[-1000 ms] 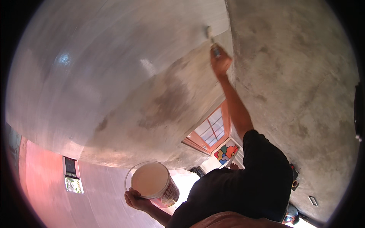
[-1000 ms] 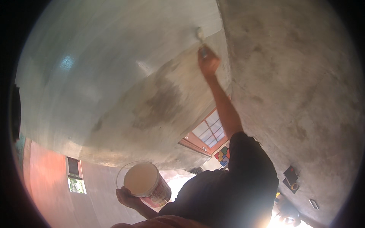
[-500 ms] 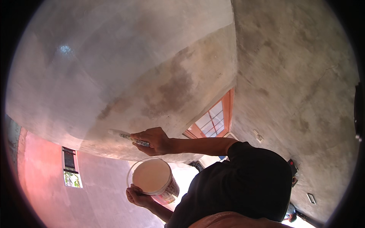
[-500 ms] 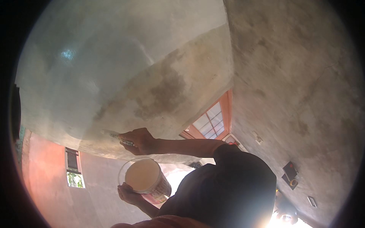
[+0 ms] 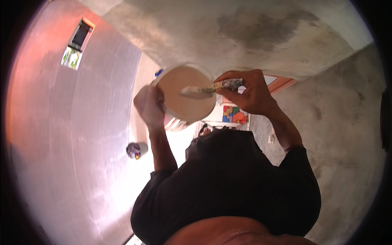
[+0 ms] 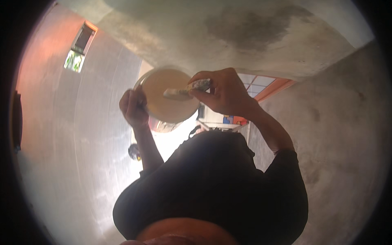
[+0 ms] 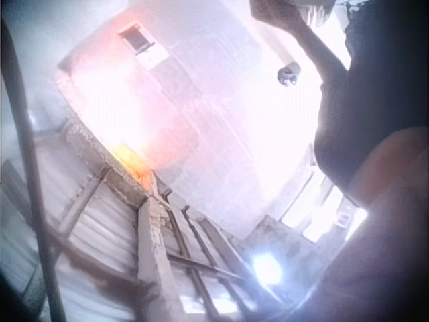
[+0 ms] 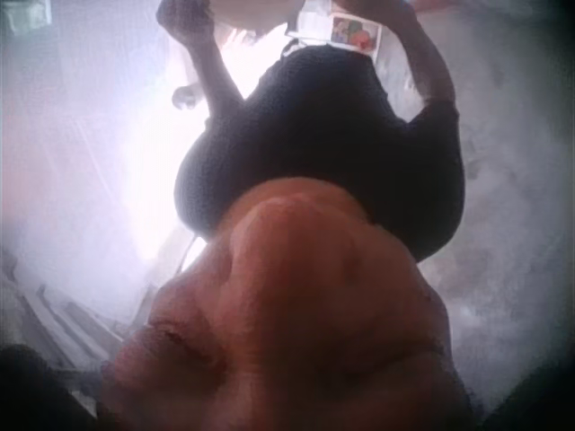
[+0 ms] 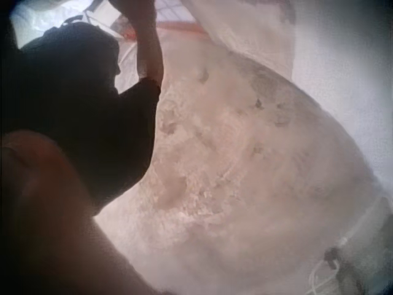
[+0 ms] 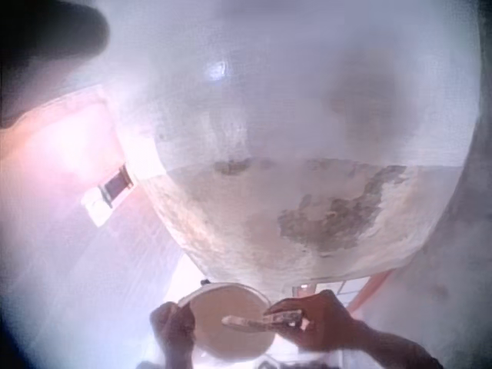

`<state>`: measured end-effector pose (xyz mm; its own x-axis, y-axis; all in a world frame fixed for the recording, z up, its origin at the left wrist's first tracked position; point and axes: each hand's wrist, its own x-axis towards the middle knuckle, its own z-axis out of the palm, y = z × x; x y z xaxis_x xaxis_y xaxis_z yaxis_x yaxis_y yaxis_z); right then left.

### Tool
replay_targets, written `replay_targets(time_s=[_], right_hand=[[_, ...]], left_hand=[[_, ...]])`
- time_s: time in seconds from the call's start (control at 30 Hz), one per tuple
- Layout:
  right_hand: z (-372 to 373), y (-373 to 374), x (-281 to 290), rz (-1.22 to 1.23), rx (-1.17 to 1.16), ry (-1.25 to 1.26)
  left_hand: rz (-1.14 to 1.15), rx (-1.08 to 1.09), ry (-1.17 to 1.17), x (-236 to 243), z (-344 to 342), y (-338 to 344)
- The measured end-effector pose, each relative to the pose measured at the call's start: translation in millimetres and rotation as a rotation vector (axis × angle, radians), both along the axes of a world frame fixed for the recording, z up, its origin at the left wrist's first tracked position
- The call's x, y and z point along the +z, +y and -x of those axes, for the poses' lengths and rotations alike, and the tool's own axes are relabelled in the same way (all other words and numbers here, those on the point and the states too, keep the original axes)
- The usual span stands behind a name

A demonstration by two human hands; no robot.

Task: The person paints a ceiling using a paintbrush and a bucket of white paint. They repeatedly dip the brush into the bucket and apply paint to the ceiling surface in a room with a window and a door.

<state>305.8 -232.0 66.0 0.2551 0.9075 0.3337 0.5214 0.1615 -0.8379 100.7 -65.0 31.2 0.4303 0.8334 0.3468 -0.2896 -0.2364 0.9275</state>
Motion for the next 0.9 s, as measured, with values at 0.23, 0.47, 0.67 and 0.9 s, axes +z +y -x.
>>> replay_targets(time_s=[0.23,0.47,0.67,0.9], right_hand=[[10.4,40.2,-22.8,0.049,0.029,-0.325],[17.0,54.6,-30.8,0.136,-0.006,-0.484],[22.7,55.8,-36.1,0.181,-0.056,-0.427],[21.3,50.6,-41.4,0.163,-0.084,-0.477]], left_hand=[[0.026,-0.182,-0.102,-4.6,-14.6,8.0],[0.052,-0.258,-0.071,1.4,-20.4,2.5],[0.061,-0.295,-0.074,-0.8,-23.7,-2.2],[0.057,-0.326,-0.098,-0.3,-25.8,-5.2]])
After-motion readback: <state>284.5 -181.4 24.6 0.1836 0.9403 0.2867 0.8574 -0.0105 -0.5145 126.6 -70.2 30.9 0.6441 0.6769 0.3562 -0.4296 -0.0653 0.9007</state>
